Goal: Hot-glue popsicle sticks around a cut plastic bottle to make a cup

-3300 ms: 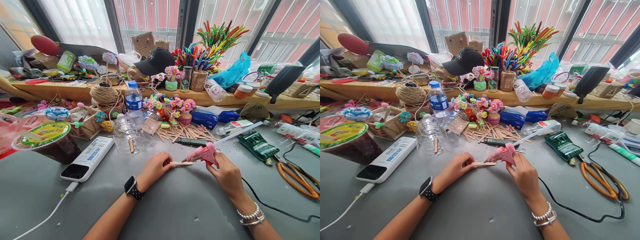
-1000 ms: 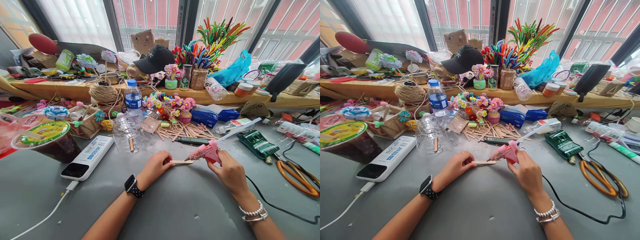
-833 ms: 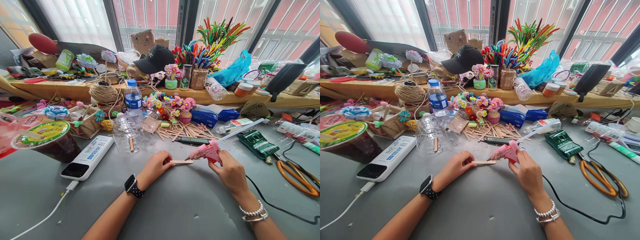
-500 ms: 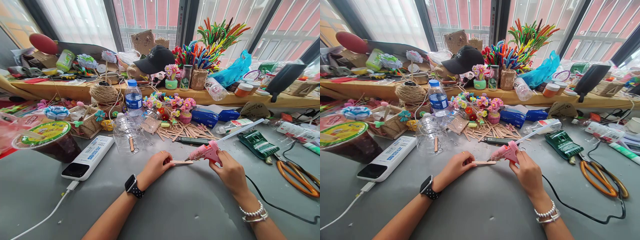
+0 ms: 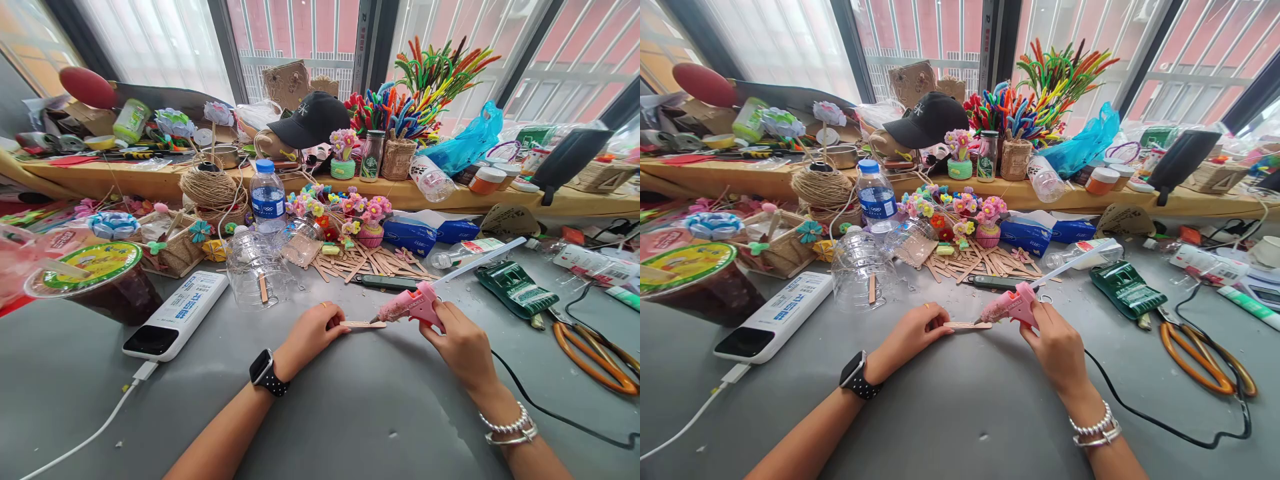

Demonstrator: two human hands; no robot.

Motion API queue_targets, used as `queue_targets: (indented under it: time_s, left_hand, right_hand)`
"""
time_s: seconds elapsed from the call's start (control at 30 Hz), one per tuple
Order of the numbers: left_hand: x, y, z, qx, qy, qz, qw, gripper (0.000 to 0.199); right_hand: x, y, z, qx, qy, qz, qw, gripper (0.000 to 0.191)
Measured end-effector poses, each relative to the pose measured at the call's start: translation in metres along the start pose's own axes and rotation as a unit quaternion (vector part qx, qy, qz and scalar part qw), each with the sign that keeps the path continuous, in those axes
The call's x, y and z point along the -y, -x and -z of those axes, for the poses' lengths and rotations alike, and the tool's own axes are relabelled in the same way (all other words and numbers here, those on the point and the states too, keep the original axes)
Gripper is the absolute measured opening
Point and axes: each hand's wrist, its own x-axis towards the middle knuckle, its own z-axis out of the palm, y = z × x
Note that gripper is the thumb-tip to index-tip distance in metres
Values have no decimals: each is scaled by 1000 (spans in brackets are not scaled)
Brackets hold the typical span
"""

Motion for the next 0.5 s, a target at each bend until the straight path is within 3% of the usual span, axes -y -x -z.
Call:
queue_targets:
  time_s: [0.5]
  left_hand:
    - [0, 0, 0, 0, 0, -1, 1000, 8]
  right_hand:
    - [-1, -1, 2, 4, 8, 4, 1000, 19]
